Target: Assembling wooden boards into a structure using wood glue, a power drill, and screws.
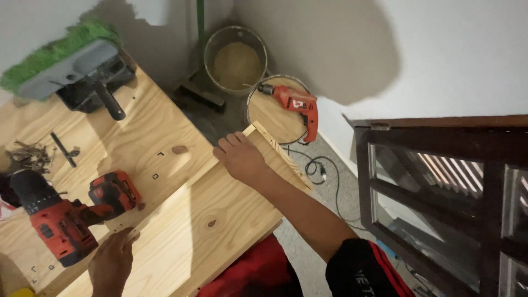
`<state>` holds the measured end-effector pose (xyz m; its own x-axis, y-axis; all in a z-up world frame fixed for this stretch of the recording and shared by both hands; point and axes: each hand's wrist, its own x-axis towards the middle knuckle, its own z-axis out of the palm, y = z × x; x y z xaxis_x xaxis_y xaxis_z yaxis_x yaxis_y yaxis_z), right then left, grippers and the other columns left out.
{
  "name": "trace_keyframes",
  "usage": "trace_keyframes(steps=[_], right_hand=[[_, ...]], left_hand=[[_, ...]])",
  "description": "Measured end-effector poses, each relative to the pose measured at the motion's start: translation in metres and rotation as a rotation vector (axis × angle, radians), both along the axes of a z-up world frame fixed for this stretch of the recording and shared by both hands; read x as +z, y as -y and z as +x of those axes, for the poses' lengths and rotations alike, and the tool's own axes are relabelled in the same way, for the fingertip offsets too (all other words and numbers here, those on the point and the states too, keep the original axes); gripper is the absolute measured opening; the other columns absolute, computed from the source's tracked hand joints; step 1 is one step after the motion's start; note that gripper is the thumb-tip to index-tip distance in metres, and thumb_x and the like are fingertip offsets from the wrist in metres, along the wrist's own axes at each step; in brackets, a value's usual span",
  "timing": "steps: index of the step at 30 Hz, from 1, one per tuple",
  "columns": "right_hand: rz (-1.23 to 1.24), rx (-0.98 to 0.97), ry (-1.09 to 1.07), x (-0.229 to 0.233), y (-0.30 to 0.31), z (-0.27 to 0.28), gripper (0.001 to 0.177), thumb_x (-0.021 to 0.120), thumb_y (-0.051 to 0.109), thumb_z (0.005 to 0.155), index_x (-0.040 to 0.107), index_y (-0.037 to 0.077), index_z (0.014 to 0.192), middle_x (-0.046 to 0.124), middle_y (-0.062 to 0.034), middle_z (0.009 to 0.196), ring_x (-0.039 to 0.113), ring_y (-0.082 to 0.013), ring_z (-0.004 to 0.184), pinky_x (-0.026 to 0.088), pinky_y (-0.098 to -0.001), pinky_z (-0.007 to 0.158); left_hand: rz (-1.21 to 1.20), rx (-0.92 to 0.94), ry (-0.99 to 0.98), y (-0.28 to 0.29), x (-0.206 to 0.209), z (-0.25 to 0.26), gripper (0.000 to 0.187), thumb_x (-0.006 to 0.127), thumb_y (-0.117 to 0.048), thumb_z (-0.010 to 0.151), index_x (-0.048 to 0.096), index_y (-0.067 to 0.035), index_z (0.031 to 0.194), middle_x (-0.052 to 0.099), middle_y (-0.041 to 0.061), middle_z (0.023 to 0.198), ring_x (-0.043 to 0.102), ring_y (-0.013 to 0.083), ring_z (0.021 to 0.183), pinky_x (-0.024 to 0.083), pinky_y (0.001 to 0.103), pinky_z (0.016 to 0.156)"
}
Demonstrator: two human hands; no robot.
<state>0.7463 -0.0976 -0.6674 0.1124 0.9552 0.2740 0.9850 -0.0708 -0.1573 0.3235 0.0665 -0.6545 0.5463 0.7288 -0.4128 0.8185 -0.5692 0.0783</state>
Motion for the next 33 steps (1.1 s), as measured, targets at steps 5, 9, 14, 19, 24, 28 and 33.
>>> trace_keyframes(steps=[5,9,14,19,24,28,33], right_hand=[[0.099,-0.032,-0.014,0.008,-0.003,0.003,0.013,0.062,-0.004,0.085,0.06,0.01,0.083,0.048,-0.0086,0.081,0.045,-0.0274,0.076,0.041,-0.0385,0.077],[0.126,-0.07,-0.017,0.008,-0.003,0.002,0.014,0.064,-0.005,0.085,0.06,0.009,0.081,0.048,-0.0085,0.08,0.047,-0.0276,0.076,0.044,-0.0383,0.08],[0.149,-0.096,-0.003,0.01,-0.003,0.005,0.018,0.059,-0.004,0.091,0.058,0.009,0.078,0.047,-0.0081,0.08,0.045,-0.026,0.075,0.041,-0.0371,0.076],[0.155,-0.111,0.012,0.006,-0.001,0.004,0.017,0.057,-0.002,0.092,0.062,0.01,0.08,0.049,-0.0074,0.081,0.046,-0.0268,0.076,0.042,-0.0382,0.079],[0.129,-0.096,0.02,0.009,-0.002,0.006,0.015,0.056,0.001,0.089,0.058,0.012,0.078,0.047,-0.0072,0.08,0.045,-0.0266,0.075,0.041,-0.0382,0.077],[0.023,-0.037,-0.024,-0.005,-0.002,0.003,0.01,0.056,0.003,0.088,0.064,0.007,0.091,0.05,-0.0117,0.087,0.047,-0.0316,0.081,0.042,-0.0449,0.085],[0.078,-0.032,0.025,0.014,-0.01,0.002,0.015,0.056,0.002,0.088,0.055,0.012,0.078,0.046,-0.0078,0.079,0.045,-0.0272,0.073,0.04,-0.0393,0.075]], left_hand=[[0.027,-0.065,-0.127,0.003,0.008,0.017,0.028,0.057,-0.034,0.102,0.07,-0.029,0.126,0.073,-0.003,0.113,0.073,0.0232,0.108,0.06,0.046,0.073],[-0.02,0.007,-0.286,0.009,0.005,0.03,0.021,0.052,-0.024,0.102,0.067,-0.024,0.117,0.066,0.003,0.11,0.07,0.0329,0.11,0.059,0.057,0.076],[0.017,-0.068,-0.248,0.005,-0.01,0.017,0.018,0.054,-0.019,0.1,0.063,-0.014,0.115,0.065,0.007,0.109,0.069,0.0362,0.105,0.057,0.059,0.068],[0.031,-0.066,-0.327,0.009,-0.011,0.022,0.018,0.048,-0.024,0.105,0.062,-0.015,0.113,0.067,0.007,0.111,0.073,0.0384,0.1,0.057,0.06,0.072],[-0.007,-0.048,-0.301,0.007,-0.013,0.024,0.019,0.049,-0.019,0.1,0.06,-0.013,0.114,0.066,0.008,0.113,0.071,0.0399,0.101,0.056,0.061,0.073],[0.215,-0.233,-0.23,0.002,-0.042,-0.004,0.018,0.051,-0.014,0.091,0.056,-0.012,0.108,0.062,0.007,0.103,0.07,0.0316,0.096,0.06,0.05,0.066],[0.126,-0.269,0.013,0.003,-0.041,-0.011,0.03,0.046,-0.005,0.083,0.055,-0.004,0.111,0.057,0.02,0.102,0.056,0.0439,0.095,0.05,0.056,0.084]])
